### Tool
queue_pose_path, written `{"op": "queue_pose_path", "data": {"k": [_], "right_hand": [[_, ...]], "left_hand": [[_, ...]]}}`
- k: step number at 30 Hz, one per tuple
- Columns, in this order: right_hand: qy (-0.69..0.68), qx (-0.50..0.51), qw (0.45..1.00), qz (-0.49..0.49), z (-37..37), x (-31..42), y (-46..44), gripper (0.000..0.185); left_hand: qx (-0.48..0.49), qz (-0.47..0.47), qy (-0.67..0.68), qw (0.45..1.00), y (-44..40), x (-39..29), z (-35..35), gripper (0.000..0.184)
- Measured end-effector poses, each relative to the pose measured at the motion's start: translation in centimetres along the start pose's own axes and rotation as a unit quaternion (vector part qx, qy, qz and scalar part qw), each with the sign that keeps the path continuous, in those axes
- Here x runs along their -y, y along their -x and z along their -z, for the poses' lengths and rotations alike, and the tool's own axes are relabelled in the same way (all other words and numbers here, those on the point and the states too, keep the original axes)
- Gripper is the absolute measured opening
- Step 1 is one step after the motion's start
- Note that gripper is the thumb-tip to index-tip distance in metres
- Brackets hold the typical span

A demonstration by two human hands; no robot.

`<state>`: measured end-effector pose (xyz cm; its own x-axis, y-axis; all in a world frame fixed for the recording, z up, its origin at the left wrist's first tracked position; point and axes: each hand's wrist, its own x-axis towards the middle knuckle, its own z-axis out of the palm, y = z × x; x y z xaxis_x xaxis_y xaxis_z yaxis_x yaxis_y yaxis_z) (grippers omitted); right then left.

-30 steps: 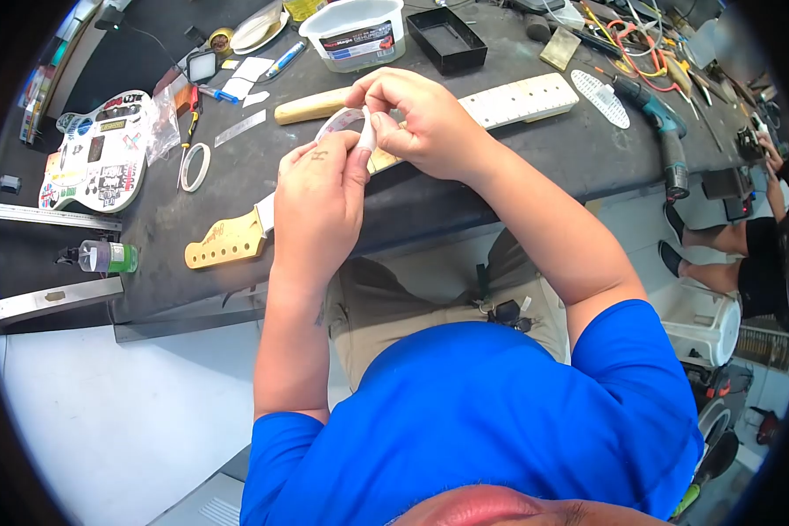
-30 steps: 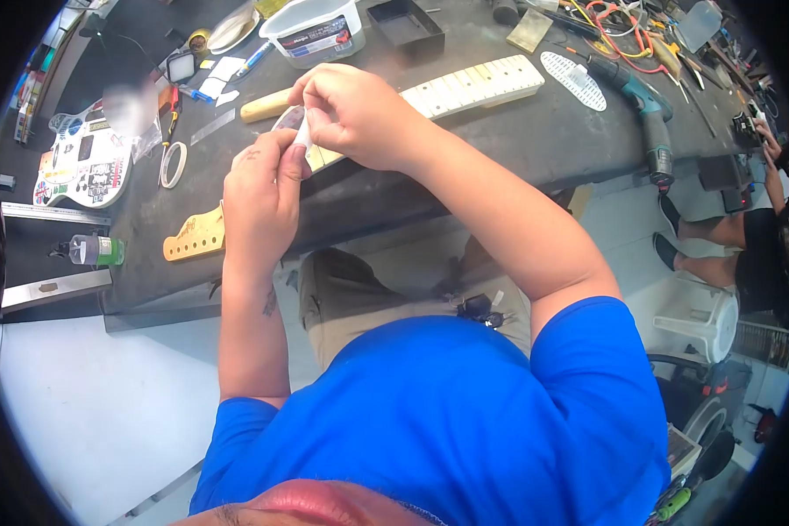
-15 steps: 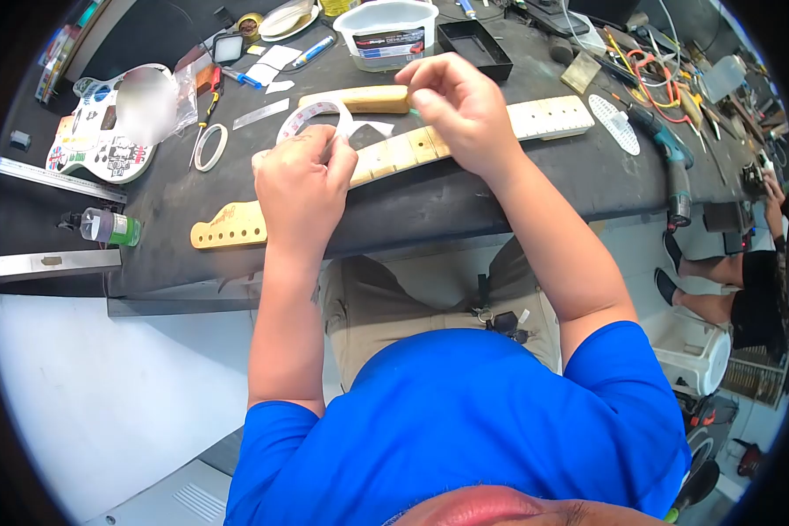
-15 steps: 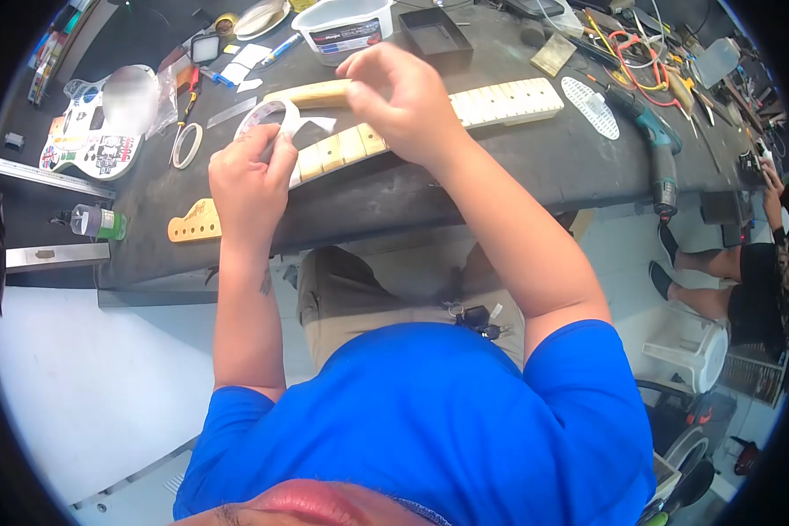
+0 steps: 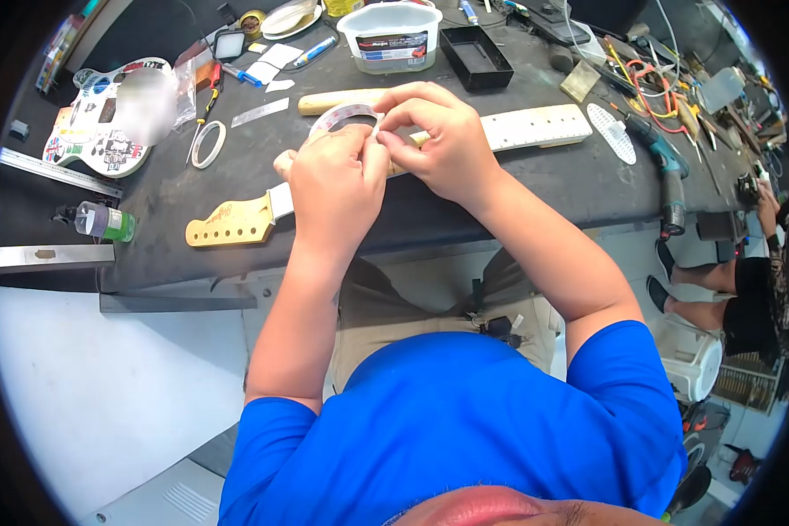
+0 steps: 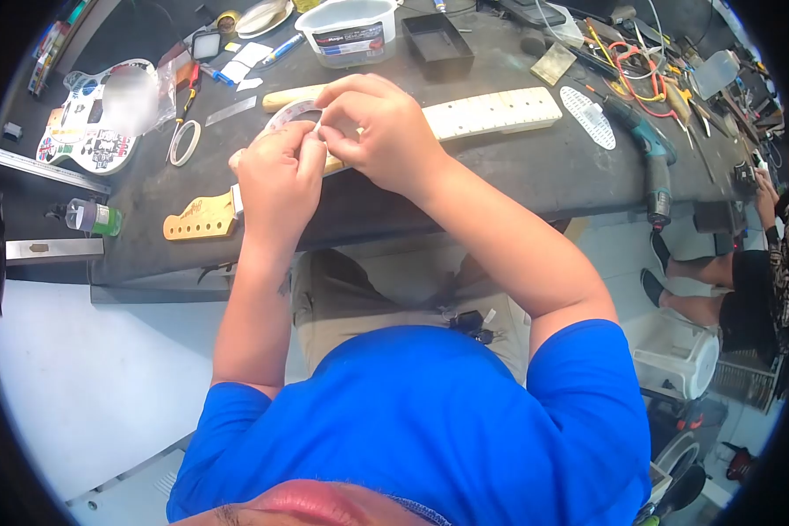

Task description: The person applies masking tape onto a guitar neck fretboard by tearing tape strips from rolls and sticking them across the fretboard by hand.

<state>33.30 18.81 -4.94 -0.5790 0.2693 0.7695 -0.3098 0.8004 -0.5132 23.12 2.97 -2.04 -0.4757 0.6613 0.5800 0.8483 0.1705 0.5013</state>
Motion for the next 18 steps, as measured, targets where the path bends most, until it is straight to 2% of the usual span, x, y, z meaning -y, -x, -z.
{"op": "queue_pose_path", "data": {"k": [5, 7, 8, 10, 12, 14, 16, 17, 18], "right_hand": [[0.083, -0.038, 0.986, 0.139, -0.3, 0.9, -0.2, 0.017], [0.031, -0.061, 0.991, 0.111, 0.0, 1.0, 0.0, 0.014], [0.005, -0.073, 0.992, 0.098, 0.3, 1.1, 0.0, 0.013], [-0.054, -0.07, 0.996, 0.006, 1.2, 0.8, -0.2, 0.01], [-0.229, -0.056, 0.968, -0.087, 1.2, 0.3, 0.1, 0.018], [-0.315, -0.017, 0.941, -0.124, 1.0, -0.2, -0.1, 0.026], [-0.39, 0.01, 0.906, -0.163, 0.8, -0.4, -0.4, 0.036], [-0.424, 0.017, 0.886, -0.187, 0.7, -0.3, -0.4, 0.041], [-0.458, 0.027, 0.863, -0.211, 0.5, 0.1, -0.5, 0.047]], "left_hand": [[0.005, 0.113, 0.203, 0.973, -0.8, -0.3, -0.6, 0.023], [0.004, 0.156, 0.25, 0.955, -1.5, 0.6, -0.3, 0.024], [-0.016, 0.162, 0.214, 0.963, -2.2, 2.1, 0.2, 0.023], [0.05, 0.255, 0.02, 0.965, -3.7, 4.3, 2.7, 0.026], [0.002, 0.072, -0.194, 0.978, -2.4, 10.1, 2.9, 0.022], [-0.009, 0.009, -0.197, 0.98, -1.9, 11.2, 3.5, 0.019], [0.007, 0.073, 0.013, 0.997, -2.2, 9.0, 4.5, 0.016], [0.043, 0.173, 0.28, 0.943, -1.9, 8.3, 4.2, 0.015], [0.049, 0.143, 0.382, 0.912, -1.9, 6.8, 4.0, 0.016]]}}
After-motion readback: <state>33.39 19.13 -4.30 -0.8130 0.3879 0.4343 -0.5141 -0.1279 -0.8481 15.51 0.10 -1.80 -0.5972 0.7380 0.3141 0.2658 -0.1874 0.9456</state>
